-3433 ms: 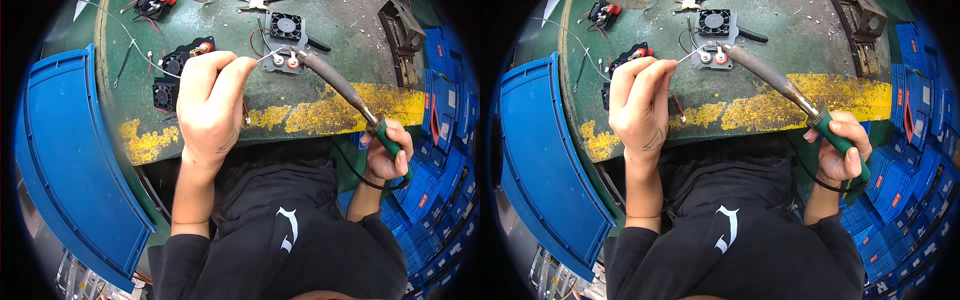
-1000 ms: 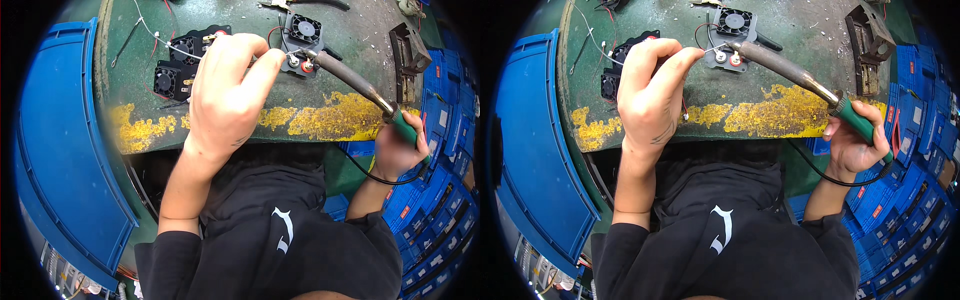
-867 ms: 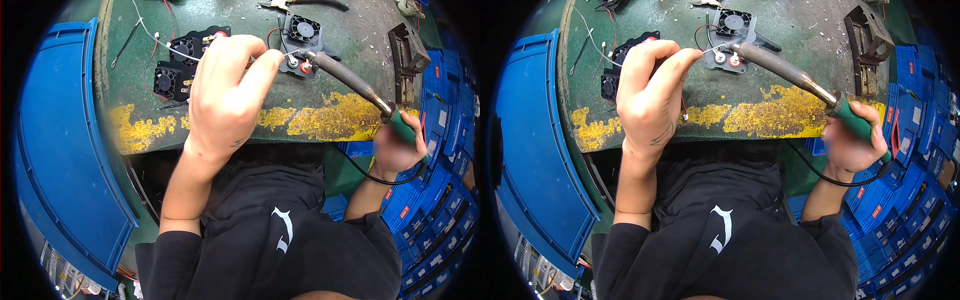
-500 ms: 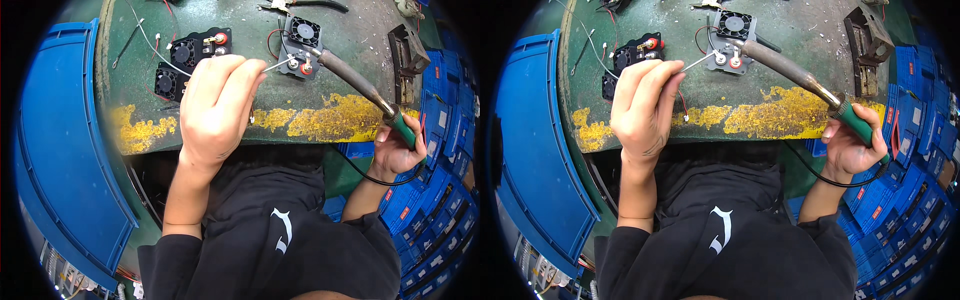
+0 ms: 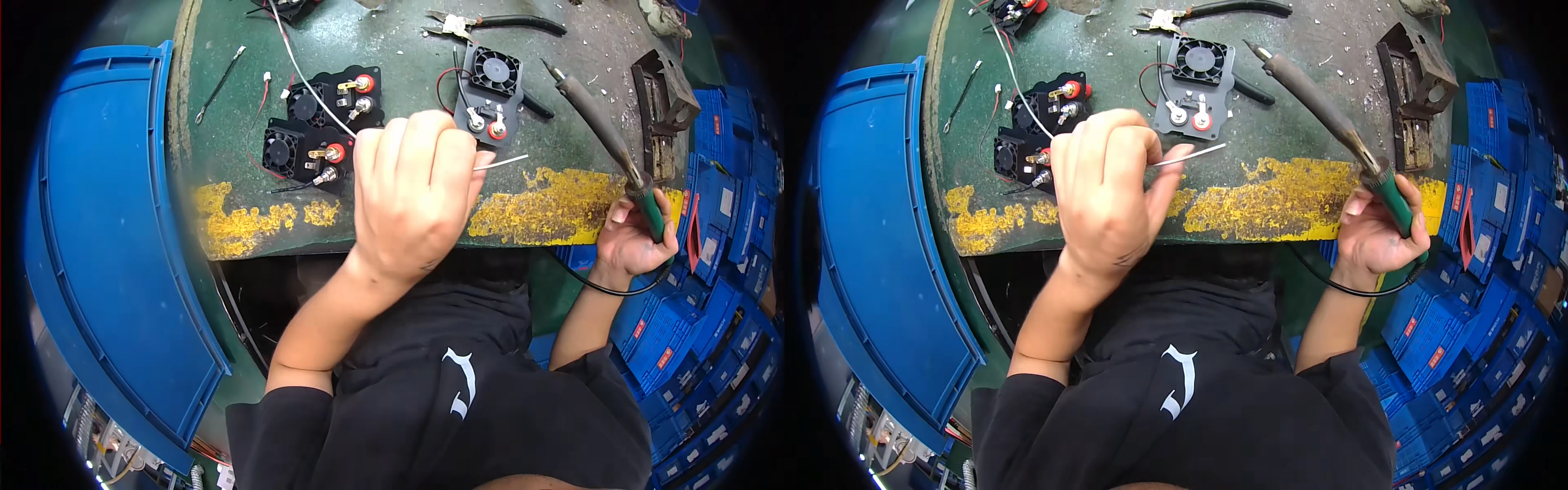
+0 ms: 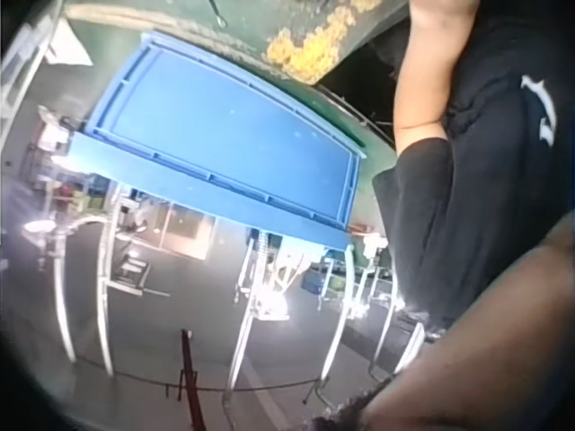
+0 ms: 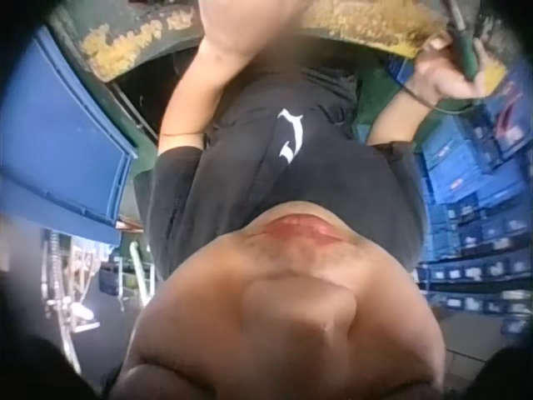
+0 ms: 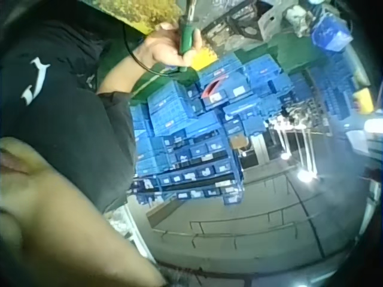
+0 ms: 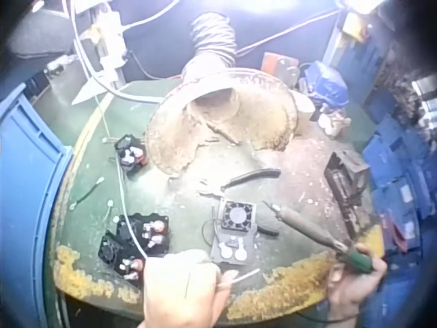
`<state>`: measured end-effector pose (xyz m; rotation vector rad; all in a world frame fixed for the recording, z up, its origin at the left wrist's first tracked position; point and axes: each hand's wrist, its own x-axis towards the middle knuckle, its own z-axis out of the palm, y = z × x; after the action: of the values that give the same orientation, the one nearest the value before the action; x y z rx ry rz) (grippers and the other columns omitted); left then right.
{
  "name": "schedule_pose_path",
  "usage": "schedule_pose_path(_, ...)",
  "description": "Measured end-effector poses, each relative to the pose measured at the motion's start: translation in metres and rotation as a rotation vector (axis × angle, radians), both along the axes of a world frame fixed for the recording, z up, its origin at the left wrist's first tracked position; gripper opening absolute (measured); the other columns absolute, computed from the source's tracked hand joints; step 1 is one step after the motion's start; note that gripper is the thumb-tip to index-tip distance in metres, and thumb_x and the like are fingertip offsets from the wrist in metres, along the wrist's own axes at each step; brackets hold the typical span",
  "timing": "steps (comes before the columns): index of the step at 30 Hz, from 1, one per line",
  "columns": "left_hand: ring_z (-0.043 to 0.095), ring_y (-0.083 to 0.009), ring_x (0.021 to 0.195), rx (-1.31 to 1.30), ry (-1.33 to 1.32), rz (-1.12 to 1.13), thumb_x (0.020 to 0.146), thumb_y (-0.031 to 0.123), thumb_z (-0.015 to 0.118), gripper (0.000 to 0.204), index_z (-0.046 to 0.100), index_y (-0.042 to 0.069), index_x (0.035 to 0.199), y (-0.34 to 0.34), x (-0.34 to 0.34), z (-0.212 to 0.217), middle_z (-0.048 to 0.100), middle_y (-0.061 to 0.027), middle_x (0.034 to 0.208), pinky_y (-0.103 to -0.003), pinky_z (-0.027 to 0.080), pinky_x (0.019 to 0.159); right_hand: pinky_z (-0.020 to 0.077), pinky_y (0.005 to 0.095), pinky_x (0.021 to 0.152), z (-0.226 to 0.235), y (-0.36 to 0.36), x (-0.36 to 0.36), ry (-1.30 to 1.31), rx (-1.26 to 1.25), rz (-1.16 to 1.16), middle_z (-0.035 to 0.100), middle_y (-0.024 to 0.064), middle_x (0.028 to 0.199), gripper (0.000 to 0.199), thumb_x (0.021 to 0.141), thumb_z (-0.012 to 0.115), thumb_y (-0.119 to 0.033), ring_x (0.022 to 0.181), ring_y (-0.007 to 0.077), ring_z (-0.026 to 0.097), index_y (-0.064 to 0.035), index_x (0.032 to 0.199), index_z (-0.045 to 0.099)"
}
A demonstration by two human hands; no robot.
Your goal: The recorder is soldering wires onto small electronic fan components at a factory workbench.
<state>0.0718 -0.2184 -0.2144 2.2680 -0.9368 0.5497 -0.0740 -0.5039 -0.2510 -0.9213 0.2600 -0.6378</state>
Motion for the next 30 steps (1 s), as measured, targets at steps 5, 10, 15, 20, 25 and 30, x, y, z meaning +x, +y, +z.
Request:
schedule_pose_path(5,0.056,-0.0289,0.092,0.095,0.097,0.174,0.076,0.027,0.082,0.036,0.058,0.005,0.092,-0.014,-0.015,0.013,0.061,-0.0133,0.111,-0.042,0.039,0.081,0.0479,0.0319,0.049,-0.004,0.002,0.000,0.022,0.031,-0.056,0.072,0.0275,0.105,0.059,0.095,0.048,-0.046,0.066,0.0269,0.063,0.0005,0.125,0.067)
schedule_pose_path(10,0.057,-0.0306,0.097,0.087,0.182,0.245,0.072,0.032,0.088,0.045,0.056,0.006,0.090,-0.025,-0.013,0.009,0.063,-0.0151,0.115,-0.042,0.039,0.086,0.0486,0.0313,0.049,-0.006,0.001,-0.001,0.006,-0.003,-0.022,0.072,0.0278,0.106,0.059,0.096,0.047,-0.046,0.066,0.0267,0.063,-0.0001,0.126,0.066)
schedule_pose_path(15,0.053,-0.0278,0.084,0.120,0.152,0.283,0.069,0.038,0.088,0.052,0.054,0.007,0.094,-0.033,-0.010,0.014,0.060,-0.0096,0.102,-0.041,0.037,0.077,0.0504,0.0334,0.044,-0.007,0.000,0.001,0.050,0.045,-0.088,0.073,0.0259,0.099,0.058,0.094,0.046,-0.049,0.061,0.0300,0.066,-0.0029,0.123,0.068)
schedule_pose_path(20,0.053,-0.0273,0.083,0.094,0.167,0.281,0.072,0.034,0.086,0.048,0.054,0.007,0.096,-0.031,-0.010,0.013,0.056,-0.0063,0.092,-0.041,0.036,0.075,0.0488,0.0302,0.048,-0.007,0.000,0.002,0.010,0.000,-0.020,0.072,0.0268,0.102,0.059,0.097,0.046,-0.047,0.064,0.0271,0.064,0.0001,0.126,0.066)
schedule_pose_path(25,0.054,-0.0293,0.084,0.002,0.163,0.261,0.073,0.026,0.085,0.042,0.053,0.006,0.093,-0.021,-0.008,0.023,0.059,-0.0093,0.095,-0.042,0.036,0.075,0.0475,0.0308,0.048,-0.009,-0.002,0.001,-0.009,-0.001,0.003,0.073,0.0231,0.106,0.059,0.096,0.046,-0.047,0.069,0.0260,0.065,-0.0010,0.128,0.065)
schedule_pose_path(30,0.058,-0.0306,0.088,-0.026,0.060,0.270,0.072,0.021,0.085,0.038,0.053,0.007,0.088,-0.004,-0.006,0.038,0.064,-0.0131,0.104,-0.041,0.037,0.076,0.0465,0.0295,0.048,-0.011,-0.001,0.002,0.041,0.007,-0.027,0.073,0.0195,0.104,0.059,0.096,0.046,-0.047,0.068,0.0244,0.064,-0.0026,0.129,0.065)
